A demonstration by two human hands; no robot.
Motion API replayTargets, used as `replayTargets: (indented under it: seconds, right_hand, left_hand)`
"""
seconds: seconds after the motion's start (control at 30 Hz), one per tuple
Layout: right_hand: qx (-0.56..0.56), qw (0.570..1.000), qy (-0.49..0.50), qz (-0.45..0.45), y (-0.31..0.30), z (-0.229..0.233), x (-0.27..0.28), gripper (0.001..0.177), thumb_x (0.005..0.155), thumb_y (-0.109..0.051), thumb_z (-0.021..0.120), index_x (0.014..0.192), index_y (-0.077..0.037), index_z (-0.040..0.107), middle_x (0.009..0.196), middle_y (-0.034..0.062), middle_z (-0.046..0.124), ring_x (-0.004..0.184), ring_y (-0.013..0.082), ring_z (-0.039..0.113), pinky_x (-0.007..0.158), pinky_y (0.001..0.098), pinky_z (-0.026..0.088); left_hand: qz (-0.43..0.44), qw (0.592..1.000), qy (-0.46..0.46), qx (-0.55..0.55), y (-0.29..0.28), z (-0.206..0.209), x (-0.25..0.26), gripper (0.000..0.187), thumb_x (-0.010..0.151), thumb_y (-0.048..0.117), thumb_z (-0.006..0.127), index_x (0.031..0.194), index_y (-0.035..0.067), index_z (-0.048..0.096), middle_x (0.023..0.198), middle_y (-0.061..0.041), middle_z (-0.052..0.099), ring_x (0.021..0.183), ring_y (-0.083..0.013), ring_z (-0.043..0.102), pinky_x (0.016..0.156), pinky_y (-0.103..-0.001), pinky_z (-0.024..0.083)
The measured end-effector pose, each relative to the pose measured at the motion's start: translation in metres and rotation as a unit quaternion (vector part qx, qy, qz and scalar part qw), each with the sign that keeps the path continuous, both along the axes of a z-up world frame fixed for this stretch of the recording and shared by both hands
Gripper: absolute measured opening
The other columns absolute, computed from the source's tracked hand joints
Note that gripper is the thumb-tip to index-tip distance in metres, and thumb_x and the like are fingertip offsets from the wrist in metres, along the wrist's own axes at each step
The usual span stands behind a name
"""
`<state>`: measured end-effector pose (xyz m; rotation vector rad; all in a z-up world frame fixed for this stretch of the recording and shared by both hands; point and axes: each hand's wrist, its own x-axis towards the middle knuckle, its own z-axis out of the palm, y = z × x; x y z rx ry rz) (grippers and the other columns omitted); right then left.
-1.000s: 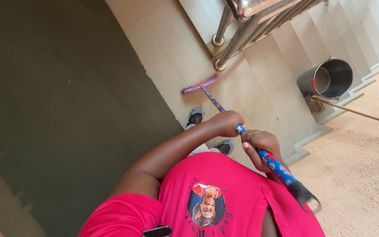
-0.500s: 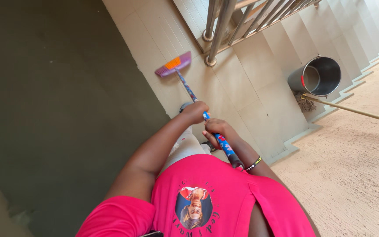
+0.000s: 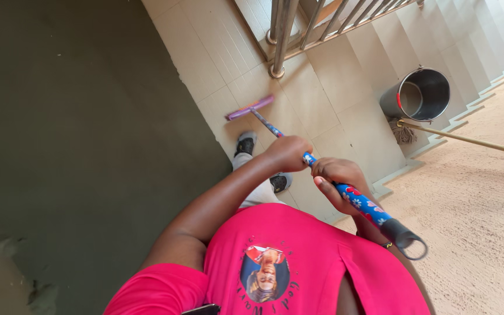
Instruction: The person uses a squeegee to push liquid down the steps of a stairwell. They also dip a wooden stick and the squeegee into a bucket of water while cleaning the stairs.
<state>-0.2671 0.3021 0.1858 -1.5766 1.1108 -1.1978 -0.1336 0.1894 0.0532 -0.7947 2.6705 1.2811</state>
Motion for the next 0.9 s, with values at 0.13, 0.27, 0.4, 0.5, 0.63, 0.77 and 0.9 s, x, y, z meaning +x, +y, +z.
replayTargets:
  seconds: [0.13,0.27,0.4,0.5,0.63,0.77,0.9]
  right_hand:
    - [-0.062,0.996,0.043,0.045,-0.017,0.005,0.004,0.017,0.087,0.008,0.063,0.077,0.0,0.051,0.076,0.0142,0.059,0.077,0.033,0.065,0.075,0.0391,0.054]
    - [-0.074,0.994,0.045,0.062,-0.04,-0.031,0.031,0.015,0.089,0.008,0.065,0.081,0.0,0.055,0.078,0.0139,0.059,0.081,0.0332,0.065,0.081,0.0414,0.055]
    - [-0.065,0.99,0.059,0.106,-0.058,-0.083,0.057,0.022,0.09,0.004,0.069,0.079,-0.001,0.051,0.075,0.0148,0.052,0.077,0.0332,0.057,0.091,0.044,0.056]
    - [0.017,0.992,0.067,0.108,-0.057,-0.105,0.066,0.025,0.088,0.0,0.072,0.075,0.0,0.05,0.073,0.0166,0.052,0.071,0.0346,0.052,0.073,0.0424,0.049]
    - [-0.009,0.989,0.086,0.12,-0.054,-0.094,0.056,0.023,0.089,-0.003,0.07,0.074,0.0,0.053,0.073,0.0172,0.053,0.071,0.036,0.053,0.064,0.0417,0.046]
    - [0.044,0.991,0.045,0.116,-0.05,-0.06,0.039,0.025,0.093,-0.001,0.064,0.074,0.001,0.049,0.069,0.0156,0.05,0.067,0.0341,0.051,0.067,0.04,0.047]
    - [0.026,0.994,0.011,0.101,-0.062,-0.022,0.037,0.024,0.092,0.002,0.062,0.073,0.0,0.048,0.068,0.016,0.05,0.066,0.0328,0.051,0.069,0.0395,0.049]
  left_hand:
    - [0.018,0.999,-0.008,-0.043,-0.016,0.008,0.022,0.012,0.073,0.025,0.071,0.072,0.012,0.072,0.077,-0.013,0.07,0.078,-0.0373,0.069,0.066,-0.05,0.054]
    - [0.079,0.992,0.004,-0.101,-0.04,-0.032,0.054,0.012,0.073,0.027,0.073,0.075,0.015,0.073,0.08,-0.011,0.072,0.079,-0.035,0.07,0.066,-0.05,0.054]
    - [0.126,0.983,0.022,-0.128,-0.047,-0.099,0.087,0.022,0.085,0.031,0.069,0.073,0.012,0.07,0.083,-0.011,0.072,0.081,-0.0344,0.07,0.064,-0.05,0.053]
    - [0.155,0.987,0.002,-0.054,-0.041,-0.138,0.095,0.024,0.085,0.032,0.068,0.073,0.011,0.069,0.083,-0.013,0.07,0.082,-0.0359,0.069,0.065,-0.051,0.053]
    - [0.145,0.989,-0.002,0.025,-0.017,-0.138,0.079,0.026,0.088,0.031,0.069,0.074,0.009,0.069,0.083,-0.018,0.069,0.083,-0.0402,0.067,0.071,-0.051,0.052]
    - [0.139,0.985,0.091,0.042,-0.005,-0.098,0.062,0.016,0.076,0.02,0.072,0.072,0.006,0.067,0.08,-0.02,0.069,0.083,-0.0425,0.066,0.069,-0.051,0.051]
    - [0.097,0.991,0.067,0.055,-0.019,-0.045,0.055,0.013,0.076,0.018,0.073,0.072,0.007,0.069,0.078,-0.02,0.068,0.08,-0.0423,0.066,0.071,-0.051,0.052]
